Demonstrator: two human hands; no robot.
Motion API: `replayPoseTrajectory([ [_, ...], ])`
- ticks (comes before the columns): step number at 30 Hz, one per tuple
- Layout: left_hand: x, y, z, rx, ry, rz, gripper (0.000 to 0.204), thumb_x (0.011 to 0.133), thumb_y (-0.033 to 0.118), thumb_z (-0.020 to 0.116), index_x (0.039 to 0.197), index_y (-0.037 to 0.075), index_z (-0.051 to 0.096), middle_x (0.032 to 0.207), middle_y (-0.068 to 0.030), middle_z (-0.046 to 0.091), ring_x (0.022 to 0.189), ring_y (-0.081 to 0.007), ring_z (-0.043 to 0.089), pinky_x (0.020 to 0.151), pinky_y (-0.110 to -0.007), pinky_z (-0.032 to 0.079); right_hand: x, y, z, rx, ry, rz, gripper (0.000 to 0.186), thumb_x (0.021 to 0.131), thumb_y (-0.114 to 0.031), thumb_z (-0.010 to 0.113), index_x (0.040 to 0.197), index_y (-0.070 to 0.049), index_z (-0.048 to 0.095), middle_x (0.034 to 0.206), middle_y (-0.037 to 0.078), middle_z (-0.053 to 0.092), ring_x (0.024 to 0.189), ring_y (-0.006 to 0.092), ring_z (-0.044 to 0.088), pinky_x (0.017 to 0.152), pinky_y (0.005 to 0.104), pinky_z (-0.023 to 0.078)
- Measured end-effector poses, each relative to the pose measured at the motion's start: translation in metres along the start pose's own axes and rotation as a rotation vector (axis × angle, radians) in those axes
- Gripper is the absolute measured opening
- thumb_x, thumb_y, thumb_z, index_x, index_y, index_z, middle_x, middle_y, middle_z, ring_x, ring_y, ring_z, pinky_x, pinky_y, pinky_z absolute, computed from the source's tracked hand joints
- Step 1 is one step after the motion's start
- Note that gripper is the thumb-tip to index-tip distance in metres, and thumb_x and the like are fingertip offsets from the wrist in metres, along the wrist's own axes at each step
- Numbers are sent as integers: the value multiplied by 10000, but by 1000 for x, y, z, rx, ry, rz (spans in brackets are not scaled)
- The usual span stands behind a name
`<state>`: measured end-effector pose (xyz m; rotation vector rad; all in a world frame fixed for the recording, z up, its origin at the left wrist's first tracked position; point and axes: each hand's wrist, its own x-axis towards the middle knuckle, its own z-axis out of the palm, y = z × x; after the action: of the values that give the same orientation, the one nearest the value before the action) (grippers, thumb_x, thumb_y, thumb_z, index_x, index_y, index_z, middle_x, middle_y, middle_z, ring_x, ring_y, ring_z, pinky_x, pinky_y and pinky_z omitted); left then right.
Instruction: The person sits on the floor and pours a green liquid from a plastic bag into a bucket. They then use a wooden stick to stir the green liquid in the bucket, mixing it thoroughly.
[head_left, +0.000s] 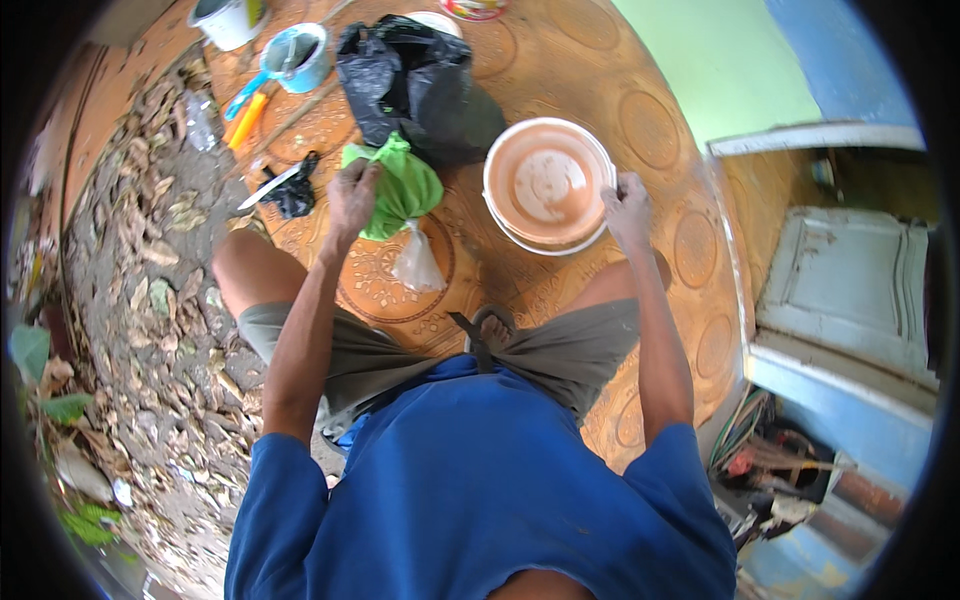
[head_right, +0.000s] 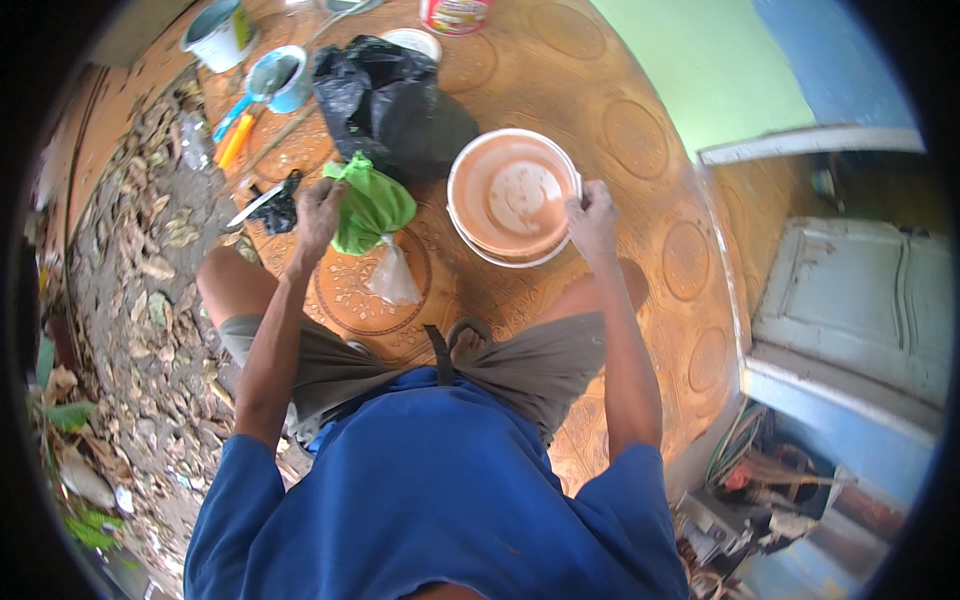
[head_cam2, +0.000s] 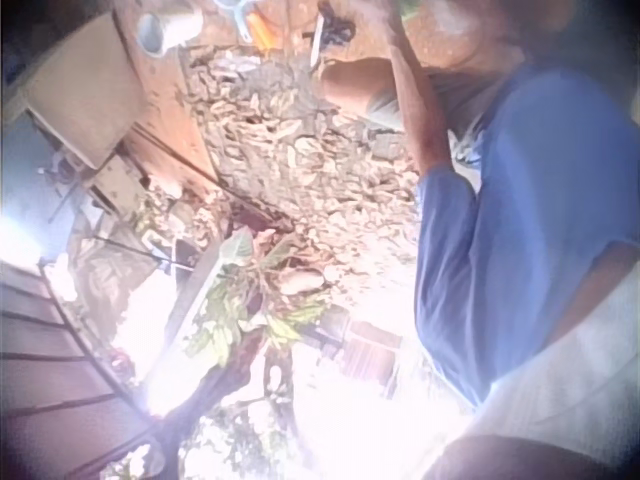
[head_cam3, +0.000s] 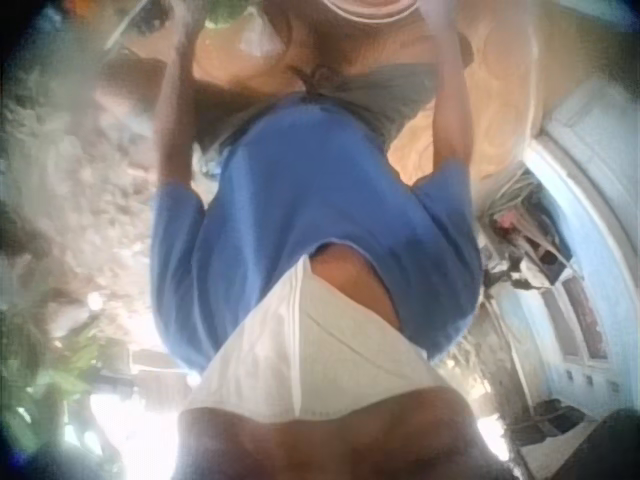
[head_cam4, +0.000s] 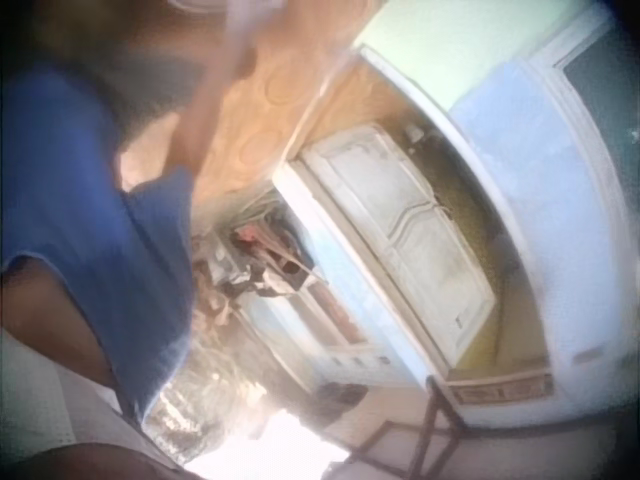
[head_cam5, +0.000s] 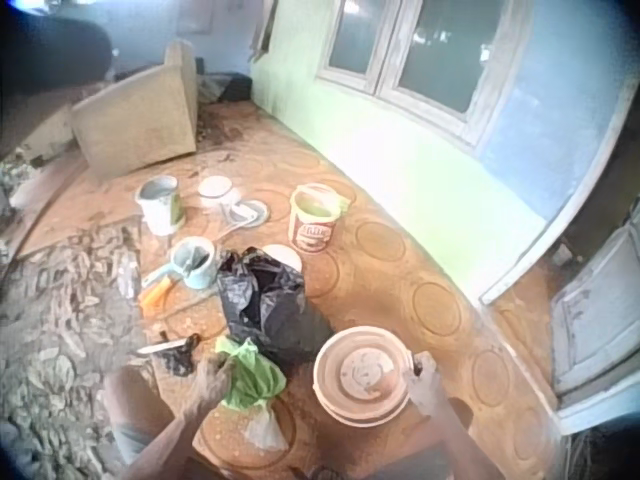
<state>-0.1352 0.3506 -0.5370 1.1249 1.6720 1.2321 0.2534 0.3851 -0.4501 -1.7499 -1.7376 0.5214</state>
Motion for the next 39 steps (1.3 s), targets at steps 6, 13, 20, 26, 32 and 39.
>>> replayPoseTrajectory([
  [6,-2,20,-1,146,-57,-33,230,837,207,541,767,-10,573,592,-108,512,550,-175,461,543,-338,399,0,-2,-2,-58,-14,-22,154,719,-50,585,850,-8,517,604,77,537,536,170,517,553,306,436],
  [13,1,15,-7,126,-66,-42,229,824,216,545,824,-5,605,646,-166,563,587,-240,542,589,-361,435,6,-16,4,-136,-32,39,235,729,-19,587,947,-20,499,597,68,558,518,156,530,518,294,429],
  [20,4,10,-5,180,-35,14,198,827,213,556,854,30,628,693,-171,604,634,-256,597,620,-355,462,1,-31,6,-92,-18,62,189,751,3,559,921,-19,479,576,89,532,495,177,510,506,293,411],
  [26,5,7,-4,98,-25,3,172,824,190,567,841,30,626,689,-169,605,629,-255,599,609,-348,464,-1,-9,13,-361,-76,-468,122,743,-18,526,864,-1,518,661,163,556,530,261,537,527,354,431],
  [32,2,9,-9,72,-10,-35,195,822,201,550,831,19,618,714,-210,594,662,-303,595,625,-381,451,2,-69,-4,-321,-448,-380,118,707,0,506,806,9,569,726,170,566,585,266,564,572,343,450],
  [39,7,-4,-3,36,27,5,194,841,198,560,841,11,613,613,-138,539,569,-177,514,572,-341,429,12,-180,-73,-517,-643,-472,228,651,-9,633,868,16,566,810,114,580,628,194,593,565,295,463],
])
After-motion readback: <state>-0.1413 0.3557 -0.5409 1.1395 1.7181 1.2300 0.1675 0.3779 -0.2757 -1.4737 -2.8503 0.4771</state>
